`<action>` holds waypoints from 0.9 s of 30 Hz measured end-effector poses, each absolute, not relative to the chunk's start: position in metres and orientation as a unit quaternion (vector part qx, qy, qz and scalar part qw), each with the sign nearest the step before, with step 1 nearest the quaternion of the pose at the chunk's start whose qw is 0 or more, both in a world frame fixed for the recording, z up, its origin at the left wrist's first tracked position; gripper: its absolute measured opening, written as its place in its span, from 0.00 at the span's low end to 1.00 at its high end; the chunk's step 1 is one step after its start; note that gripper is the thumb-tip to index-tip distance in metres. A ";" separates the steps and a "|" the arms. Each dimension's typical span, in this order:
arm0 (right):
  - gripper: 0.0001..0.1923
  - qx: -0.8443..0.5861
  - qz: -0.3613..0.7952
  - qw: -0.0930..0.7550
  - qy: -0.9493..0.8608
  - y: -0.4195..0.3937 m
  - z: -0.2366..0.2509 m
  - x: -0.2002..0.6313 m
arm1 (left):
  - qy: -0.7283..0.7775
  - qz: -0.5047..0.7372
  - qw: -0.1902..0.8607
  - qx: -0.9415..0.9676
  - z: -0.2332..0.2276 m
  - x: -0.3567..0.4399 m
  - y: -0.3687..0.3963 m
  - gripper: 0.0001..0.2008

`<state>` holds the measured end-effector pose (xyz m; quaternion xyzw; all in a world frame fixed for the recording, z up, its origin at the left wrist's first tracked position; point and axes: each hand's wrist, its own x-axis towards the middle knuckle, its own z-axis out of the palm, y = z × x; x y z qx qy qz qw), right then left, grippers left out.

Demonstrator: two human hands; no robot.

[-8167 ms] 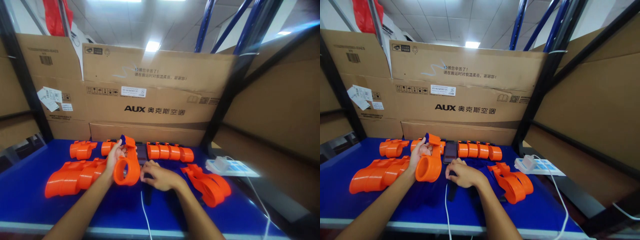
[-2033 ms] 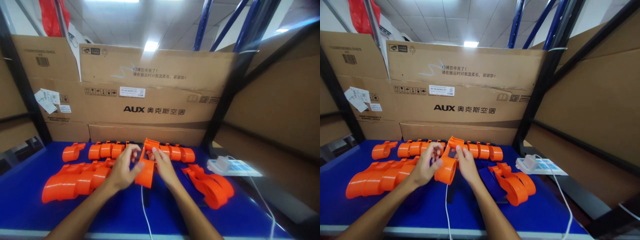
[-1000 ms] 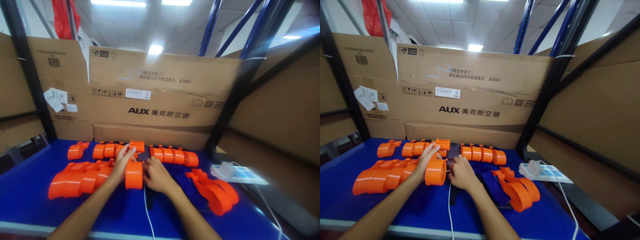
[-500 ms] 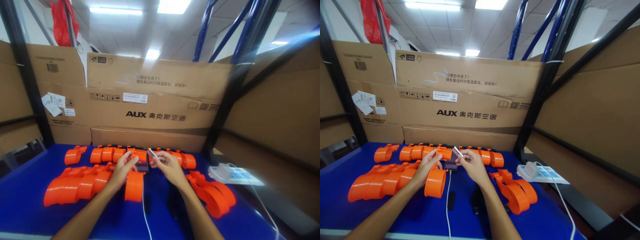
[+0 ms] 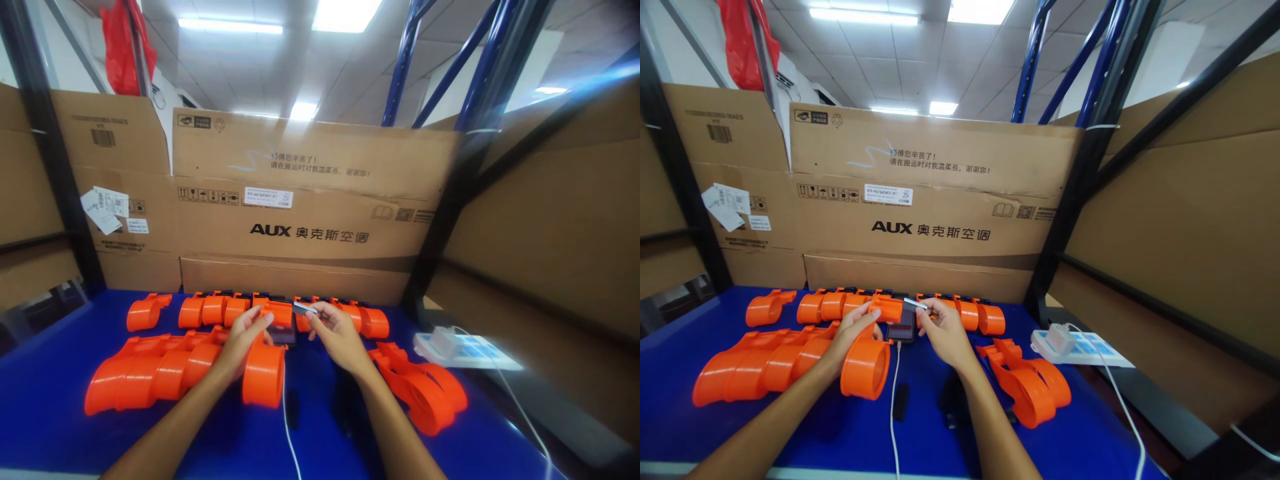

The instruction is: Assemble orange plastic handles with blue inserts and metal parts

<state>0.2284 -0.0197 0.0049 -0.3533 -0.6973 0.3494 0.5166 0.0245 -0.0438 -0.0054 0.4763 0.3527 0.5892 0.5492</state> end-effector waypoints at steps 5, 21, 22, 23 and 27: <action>0.15 -0.359 0.323 0.485 -0.729 -0.018 0.004 0.234 | 0.344 0.586 0.545 0.491 -0.008 0.023 -0.041 0.26; 0.19 -0.376 0.323 0.547 -0.675 -0.017 -0.003 0.224 | 0.348 0.595 0.538 0.485 -0.015 0.026 -0.034 0.29; 0.19 -0.375 0.326 0.558 -0.665 -0.017 -0.002 0.225 | 0.351 0.605 0.533 0.475 -0.015 0.026 -0.034 0.29; 0.19 -0.374 0.329 0.563 -0.659 -0.018 -0.001 0.225 | 0.354 0.612 0.529 0.469 -0.015 0.026 -0.034 0.29; 0.18 -0.373 0.327 0.562 -0.662 -0.022 0.002 0.227 | 0.364 0.617 0.515 0.471 -0.012 0.025 -0.036 0.27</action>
